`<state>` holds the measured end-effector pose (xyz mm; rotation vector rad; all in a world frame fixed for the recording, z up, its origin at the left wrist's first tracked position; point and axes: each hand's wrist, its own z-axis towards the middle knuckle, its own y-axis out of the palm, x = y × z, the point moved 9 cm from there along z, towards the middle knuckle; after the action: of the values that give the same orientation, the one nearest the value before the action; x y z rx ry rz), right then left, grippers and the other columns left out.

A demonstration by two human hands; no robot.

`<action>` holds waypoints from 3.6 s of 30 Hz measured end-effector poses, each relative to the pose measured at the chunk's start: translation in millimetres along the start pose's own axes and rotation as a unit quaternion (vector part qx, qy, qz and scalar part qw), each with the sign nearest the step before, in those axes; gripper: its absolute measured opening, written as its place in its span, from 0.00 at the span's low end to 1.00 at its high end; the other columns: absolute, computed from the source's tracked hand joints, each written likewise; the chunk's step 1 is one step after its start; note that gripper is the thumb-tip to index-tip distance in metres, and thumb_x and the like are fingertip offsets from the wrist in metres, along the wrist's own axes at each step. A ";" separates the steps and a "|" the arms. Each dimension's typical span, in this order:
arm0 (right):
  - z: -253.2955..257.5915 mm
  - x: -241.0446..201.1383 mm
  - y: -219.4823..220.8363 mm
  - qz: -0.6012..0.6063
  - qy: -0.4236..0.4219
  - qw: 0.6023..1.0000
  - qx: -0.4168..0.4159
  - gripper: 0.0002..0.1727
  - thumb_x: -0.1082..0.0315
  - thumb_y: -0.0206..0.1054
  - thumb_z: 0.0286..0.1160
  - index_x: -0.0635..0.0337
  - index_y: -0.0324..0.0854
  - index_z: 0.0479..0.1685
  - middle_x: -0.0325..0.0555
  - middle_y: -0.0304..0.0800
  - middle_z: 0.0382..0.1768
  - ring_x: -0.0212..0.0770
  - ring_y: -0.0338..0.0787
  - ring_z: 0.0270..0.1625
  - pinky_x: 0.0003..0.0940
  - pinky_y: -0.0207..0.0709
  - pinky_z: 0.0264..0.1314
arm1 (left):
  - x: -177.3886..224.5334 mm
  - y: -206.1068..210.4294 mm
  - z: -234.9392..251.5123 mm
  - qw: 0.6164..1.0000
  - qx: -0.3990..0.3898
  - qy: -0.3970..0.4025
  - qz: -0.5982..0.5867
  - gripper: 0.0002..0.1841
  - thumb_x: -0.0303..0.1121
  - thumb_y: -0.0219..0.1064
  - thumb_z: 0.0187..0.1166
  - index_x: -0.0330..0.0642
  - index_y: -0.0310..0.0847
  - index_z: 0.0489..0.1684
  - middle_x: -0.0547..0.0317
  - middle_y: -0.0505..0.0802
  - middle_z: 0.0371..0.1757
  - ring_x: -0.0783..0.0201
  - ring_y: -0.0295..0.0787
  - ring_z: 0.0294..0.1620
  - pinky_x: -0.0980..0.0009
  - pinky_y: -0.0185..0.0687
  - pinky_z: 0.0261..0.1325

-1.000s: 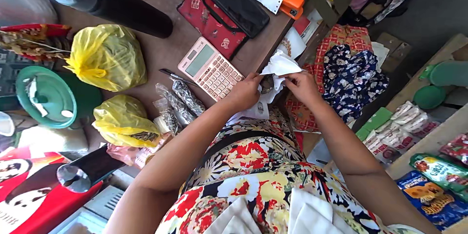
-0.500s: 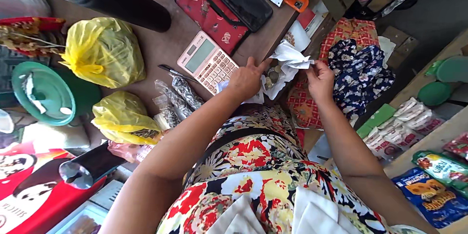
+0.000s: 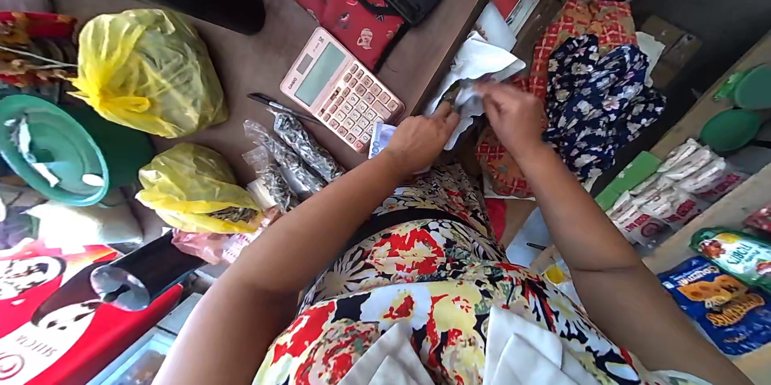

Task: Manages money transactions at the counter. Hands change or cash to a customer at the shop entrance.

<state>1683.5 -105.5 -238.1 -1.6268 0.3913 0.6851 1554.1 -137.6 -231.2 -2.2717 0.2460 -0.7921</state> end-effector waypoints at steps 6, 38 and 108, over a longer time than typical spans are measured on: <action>-19.2 -17.2 54.4 -0.073 -0.012 0.980 -0.184 0.21 0.78 0.59 0.82 0.57 0.88 0.68 0.42 0.82 0.79 0.62 0.96 0.41 0.64 0.83 0.37 | 13.4 11.0 -8.3 0.993 0.077 0.035 0.087 0.23 0.19 0.56 0.83 0.38 0.73 0.78 0.43 0.78 0.80 0.47 0.90 0.26 0.55 0.85 0.27; 37.4 19.3 8.6 -0.137 0.248 0.959 -0.015 0.20 0.58 0.69 0.80 0.65 0.84 0.59 0.64 0.84 0.62 0.64 0.92 0.48 0.64 0.81 0.44 | -14.1 14.0 28.9 0.991 -0.106 -0.079 0.001 0.36 0.20 0.55 0.84 0.52 0.52 0.95 0.34 0.82 0.74 0.32 0.90 0.52 0.40 0.85 0.47; -52.1 25.8 -53.0 0.235 0.137 0.924 0.270 0.06 0.69 0.71 0.75 0.63 0.83 0.38 0.48 0.85 0.65 0.33 0.85 0.66 0.28 0.83 0.63 | -17.0 -32.0 12.4 0.990 0.025 -0.058 -0.123 0.15 0.31 0.61 0.84 0.36 0.83 0.63 0.37 0.86 0.64 0.36 0.91 0.51 0.37 0.85 0.49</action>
<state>1746.5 -143.6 -210.4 -1.0982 1.1008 0.6259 1546.6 -100.7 -224.4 -2.3187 -0.1088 -0.7776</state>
